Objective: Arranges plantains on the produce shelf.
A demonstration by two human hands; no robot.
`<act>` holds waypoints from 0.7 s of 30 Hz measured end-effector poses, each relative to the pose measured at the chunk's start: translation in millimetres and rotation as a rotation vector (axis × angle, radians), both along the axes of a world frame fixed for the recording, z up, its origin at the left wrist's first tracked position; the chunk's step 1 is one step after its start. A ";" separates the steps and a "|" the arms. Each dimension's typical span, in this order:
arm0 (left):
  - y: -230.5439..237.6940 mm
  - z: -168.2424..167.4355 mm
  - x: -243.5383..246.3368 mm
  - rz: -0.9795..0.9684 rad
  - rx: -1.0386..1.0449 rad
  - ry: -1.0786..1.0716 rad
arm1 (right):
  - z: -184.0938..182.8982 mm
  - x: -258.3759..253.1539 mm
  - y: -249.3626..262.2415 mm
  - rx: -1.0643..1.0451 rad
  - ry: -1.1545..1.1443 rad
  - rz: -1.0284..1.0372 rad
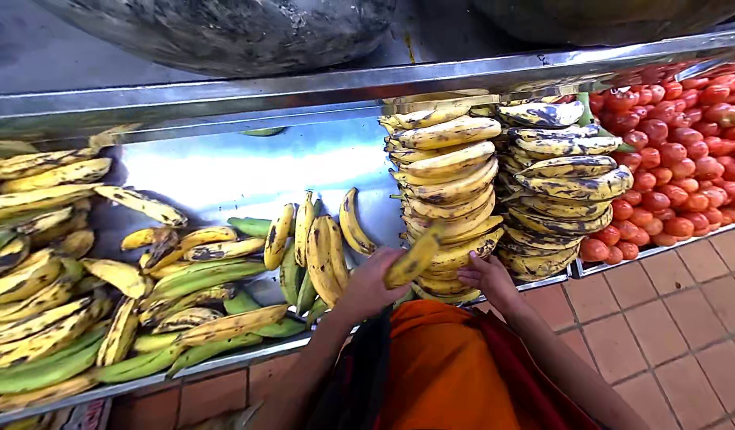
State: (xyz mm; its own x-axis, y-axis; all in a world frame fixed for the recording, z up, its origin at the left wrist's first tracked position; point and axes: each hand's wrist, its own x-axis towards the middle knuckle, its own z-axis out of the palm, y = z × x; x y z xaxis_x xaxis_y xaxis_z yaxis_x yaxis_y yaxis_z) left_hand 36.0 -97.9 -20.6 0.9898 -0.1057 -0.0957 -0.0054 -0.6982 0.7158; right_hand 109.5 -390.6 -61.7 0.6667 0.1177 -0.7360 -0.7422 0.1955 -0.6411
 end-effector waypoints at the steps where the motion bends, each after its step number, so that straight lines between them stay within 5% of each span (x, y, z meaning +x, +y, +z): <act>1: -9.5 -1.5 6.7 -0.090 0.050 -0.046 | 0.6 -1.9 0.4 0.000 0.009 0.000; 5: -37.9 -6.2 28.8 -0.240 0.187 -0.090 | 4.9 -0.3 7.4 -0.080 0.032 0.017; 9: -40.3 -3.9 22.4 -0.096 0.060 -0.103 | 0.3 -6.7 0.3 -0.145 -0.051 -0.029; 14: -13.6 5.0 9.4 0.085 0.006 -0.066 | -7.8 -56.8 -99.2 -0.155 -0.368 -0.158; 18: -31.8 -25.9 11.3 -0.121 0.147 -0.099 | -3.5 -83.3 -148.0 0.204 -0.294 -0.574; 21: -72.4 -46.8 27.5 -0.190 0.132 -0.176 | 0.6 -86.0 -153.5 0.440 -0.240 -0.694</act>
State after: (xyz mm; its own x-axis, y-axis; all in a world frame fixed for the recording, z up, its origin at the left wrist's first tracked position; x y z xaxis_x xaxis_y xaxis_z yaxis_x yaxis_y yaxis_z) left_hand 63.6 -170.4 -67.4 0.9560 -0.2888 0.0511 -0.2614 -0.7598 0.5953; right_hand 23.5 -544.1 -61.1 0.8255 -0.1324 -0.5486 -0.2164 0.8235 -0.5244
